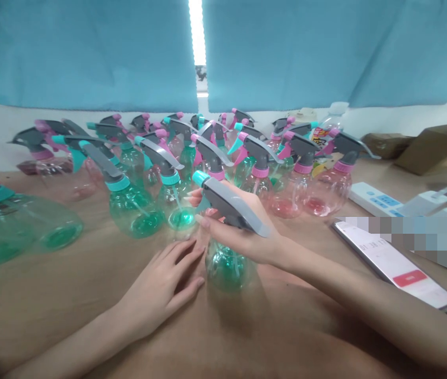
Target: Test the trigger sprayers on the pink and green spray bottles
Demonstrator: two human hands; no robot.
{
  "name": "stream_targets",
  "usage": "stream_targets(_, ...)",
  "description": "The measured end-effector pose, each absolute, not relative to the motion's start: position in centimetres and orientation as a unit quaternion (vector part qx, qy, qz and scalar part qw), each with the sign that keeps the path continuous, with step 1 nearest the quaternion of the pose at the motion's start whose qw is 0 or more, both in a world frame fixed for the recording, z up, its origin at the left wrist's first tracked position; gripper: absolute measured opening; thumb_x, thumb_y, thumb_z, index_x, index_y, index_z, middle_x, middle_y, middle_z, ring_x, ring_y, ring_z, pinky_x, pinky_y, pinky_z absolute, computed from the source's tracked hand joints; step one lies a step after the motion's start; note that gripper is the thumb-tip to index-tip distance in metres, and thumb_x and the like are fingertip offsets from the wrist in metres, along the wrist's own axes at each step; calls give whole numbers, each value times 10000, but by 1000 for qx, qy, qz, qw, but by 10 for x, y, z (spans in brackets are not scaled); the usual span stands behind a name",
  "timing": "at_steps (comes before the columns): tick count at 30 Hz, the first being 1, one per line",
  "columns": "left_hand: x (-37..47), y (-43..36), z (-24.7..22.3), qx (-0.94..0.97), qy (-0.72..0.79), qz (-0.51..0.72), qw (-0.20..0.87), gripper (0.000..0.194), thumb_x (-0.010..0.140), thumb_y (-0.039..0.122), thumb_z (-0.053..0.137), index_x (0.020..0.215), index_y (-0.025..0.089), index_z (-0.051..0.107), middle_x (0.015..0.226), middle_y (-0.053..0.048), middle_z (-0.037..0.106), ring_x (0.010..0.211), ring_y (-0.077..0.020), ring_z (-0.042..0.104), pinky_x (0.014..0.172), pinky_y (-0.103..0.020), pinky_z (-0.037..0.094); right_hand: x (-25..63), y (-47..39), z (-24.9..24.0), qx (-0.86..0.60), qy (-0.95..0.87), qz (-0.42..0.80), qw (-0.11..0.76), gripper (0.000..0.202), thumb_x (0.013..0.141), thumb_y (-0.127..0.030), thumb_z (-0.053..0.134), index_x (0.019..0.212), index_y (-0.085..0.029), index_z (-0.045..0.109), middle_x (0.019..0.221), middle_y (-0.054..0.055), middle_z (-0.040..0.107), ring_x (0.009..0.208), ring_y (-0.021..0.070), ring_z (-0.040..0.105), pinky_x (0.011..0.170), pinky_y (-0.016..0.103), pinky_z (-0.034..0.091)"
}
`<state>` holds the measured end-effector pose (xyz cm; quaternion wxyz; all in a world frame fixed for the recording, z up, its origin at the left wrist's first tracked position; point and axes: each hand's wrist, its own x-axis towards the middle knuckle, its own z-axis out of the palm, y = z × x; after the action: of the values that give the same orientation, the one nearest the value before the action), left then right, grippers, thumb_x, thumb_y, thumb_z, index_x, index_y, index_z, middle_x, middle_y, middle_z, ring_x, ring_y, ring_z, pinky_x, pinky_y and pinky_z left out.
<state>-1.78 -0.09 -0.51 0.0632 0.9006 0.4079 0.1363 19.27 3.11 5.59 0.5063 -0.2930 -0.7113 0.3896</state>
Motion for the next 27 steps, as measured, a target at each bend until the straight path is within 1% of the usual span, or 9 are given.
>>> stream_targets(3, -18, 0, -5, 900, 408, 136, 69, 417, 930, 324, 545, 1307, 148, 524, 1330, -156, 527, 1211, -333, 482, 960, -495, 444, 191, 30, 54, -301, -717, 377, 503, 86, 800, -173, 645, 853, -226, 605, 1104, 32, 647, 848, 136, 638, 742, 287, 569)
stream_targets(5, -18, 0, -5, 900, 406, 139, 68, 411, 930, 328, 543, 1302, 154, 526, 1324, -155, 531, 1211, -335, 482, 956, -498, 446, 191, 29, 53, -317, -723, 369, 491, 95, 778, -135, 624, 793, -225, 597, 1052, 37, 670, 885, 158, 652, 775, 313, 572)
stream_targets(7, -19, 0, -6, 901, 404, 145, 68, 402, 932, 333, 540, 1298, 165, 527, 1315, -148, 536, 1210, -333, 483, 955, -497, 447, 191, 28, 53, -325, -729, 365, 479, 156, 775, -116, 593, 871, -237, 617, 999, 33, 682, 892, 166, 658, 782, 326, 573)
stream_targets(10, -19, -1, -5, 901, 403, 147, 66, 397, 935, 322, 539, 1300, 166, 527, 1316, -146, 532, 1215, -333, 479, 961, -497, 440, 193, 28, 52, -312, -741, 357, 474, 320, 778, -87, 542, 1042, -252, 614, 1004, 31, 680, 881, 162, 656, 727, 310, 574)
stream_targets(15, -19, -2, -4, 901, 405, 142, 73, 400, 929, 311, 543, 1301, 161, 533, 1316, -145, 532, 1206, -330, 487, 961, -487, 439, 196, 30, 49, -263, -756, 359, 479, 459, 735, -20, 529, 1120, -264, 580, 1139, 32, 640, 864, 142, 650, 775, 324, 560)
stream_targets(18, -19, -1, -4, 900, 406, 140, 74, 395, 930, 306, 538, 1299, 165, 532, 1317, -144, 531, 1209, -327, 482, 958, -484, 439, 195, 32, 48, -261, -751, 359, 489, 485, 741, -22, 533, 1167, -254, 542, 1200, 50, 610, 848, 134, 654, 812, 339, 556)
stream_targets(24, -19, 0, -4, 900, 406, 137, 76, 407, 936, 316, 529, 1318, 177, 509, 1331, -143, 522, 1212, -324, 476, 954, -490, 439, 194, 32, 51, -284, -747, 351, 489, 466, 743, -33, 543, 1157, -245, 541, 1165, 55, 616, 875, 144, 659, 832, 329, 552)
stream_targets(27, -18, -1, -4, 900, 408, 133, 79, 410, 933, 313, 535, 1318, 174, 512, 1328, -144, 523, 1219, -327, 474, 957, -490, 438, 193, 31, 51, -293, -741, 357, 488, 453, 725, -37, 543, 1132, -237, 545, 1162, 59, 615, 847, 145, 662, 828, 339, 551)
